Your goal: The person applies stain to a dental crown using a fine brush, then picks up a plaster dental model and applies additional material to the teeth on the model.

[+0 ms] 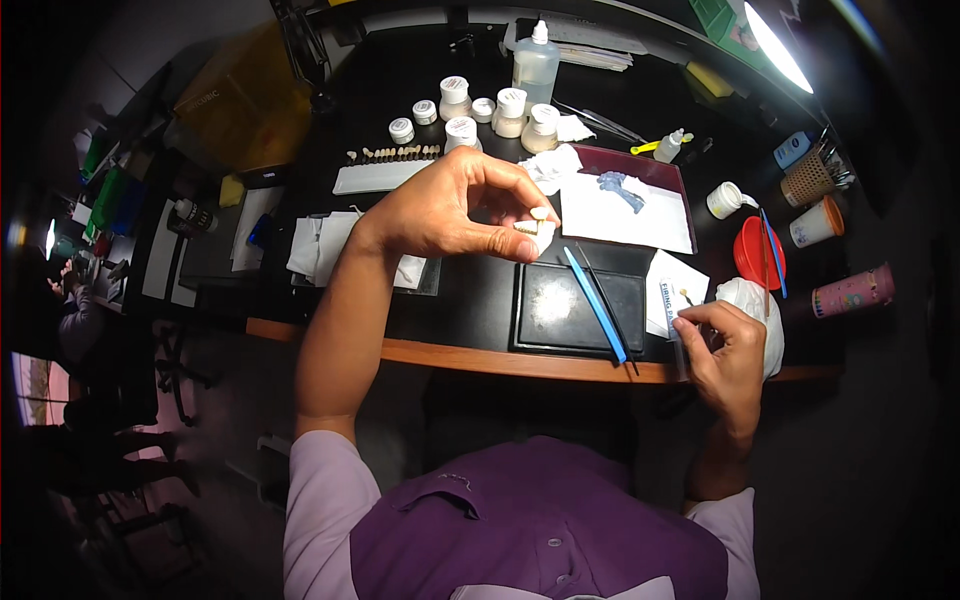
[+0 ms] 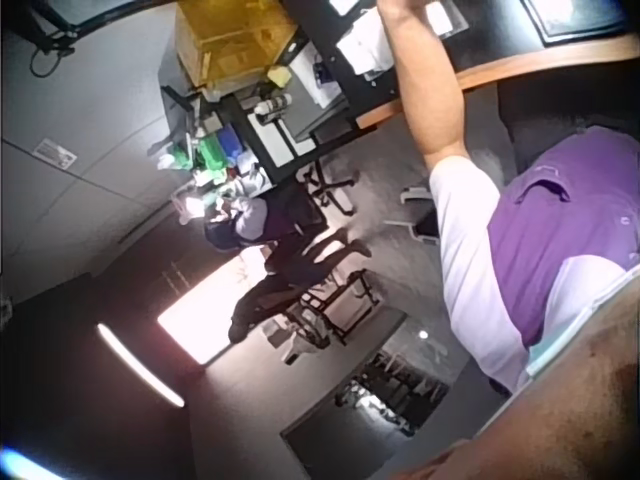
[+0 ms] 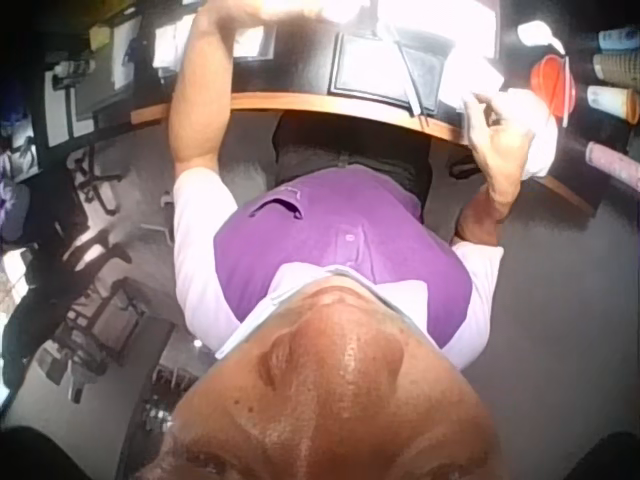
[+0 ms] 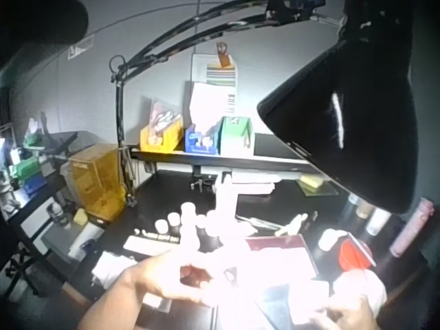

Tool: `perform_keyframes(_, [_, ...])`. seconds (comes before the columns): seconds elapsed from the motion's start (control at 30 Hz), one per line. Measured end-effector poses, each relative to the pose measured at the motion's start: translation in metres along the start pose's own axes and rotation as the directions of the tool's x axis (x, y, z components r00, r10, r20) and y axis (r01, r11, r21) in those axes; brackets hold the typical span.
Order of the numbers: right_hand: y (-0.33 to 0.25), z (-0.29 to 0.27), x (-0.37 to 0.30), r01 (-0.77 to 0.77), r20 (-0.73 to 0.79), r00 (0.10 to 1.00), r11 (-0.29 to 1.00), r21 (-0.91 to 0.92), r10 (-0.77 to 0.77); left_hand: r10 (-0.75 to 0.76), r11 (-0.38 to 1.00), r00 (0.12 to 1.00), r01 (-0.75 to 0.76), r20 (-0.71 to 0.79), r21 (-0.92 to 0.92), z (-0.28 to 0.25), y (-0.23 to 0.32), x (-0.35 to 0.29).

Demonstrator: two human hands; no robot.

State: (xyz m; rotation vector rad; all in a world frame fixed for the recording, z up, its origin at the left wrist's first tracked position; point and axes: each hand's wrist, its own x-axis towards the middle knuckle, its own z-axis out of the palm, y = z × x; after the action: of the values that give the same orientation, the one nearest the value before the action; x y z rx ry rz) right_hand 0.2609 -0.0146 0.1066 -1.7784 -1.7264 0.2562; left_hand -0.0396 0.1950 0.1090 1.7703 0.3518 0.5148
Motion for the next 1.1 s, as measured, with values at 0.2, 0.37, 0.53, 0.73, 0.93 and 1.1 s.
perform_keyframes(0.2, [-0.016,0.035,0.022,0.063,0.105,0.992,0.994,0.089,-0.072,0.06,0.998,0.998,-0.06,0.029,0.024,-0.001,0.0,-0.001])
perform_keyframes(0.37, [-0.019,0.046,0.024,0.087,0.132,0.986,0.992,0.088,-0.098,0.086,0.993,0.995,-0.09,0.044,0.082,-0.002,0.003,-0.001])
perform_keyframes(0.53, [-0.021,0.048,0.025,0.095,0.143,0.984,0.994,0.053,-0.102,0.079,0.99,0.995,-0.086,0.058,0.114,-0.001,0.004,0.0])
perform_keyframes(0.73, [-0.018,0.053,0.025,0.106,0.121,0.987,0.994,0.017,-0.107,0.07,0.992,0.997,-0.071,0.018,0.102,0.002,0.001,-0.001])
perform_keyframes(0.93, [-0.019,0.053,0.026,0.121,0.101,0.988,0.993,-0.008,-0.12,0.072,0.987,0.997,-0.073,0.01,0.142,0.003,-0.002,0.001])
perform_keyframes(1.1, [-0.019,0.056,0.029,0.117,0.13,0.986,0.991,-0.066,-0.108,0.051,0.989,0.999,-0.051,0.009,0.14,0.005,-0.004,0.002])
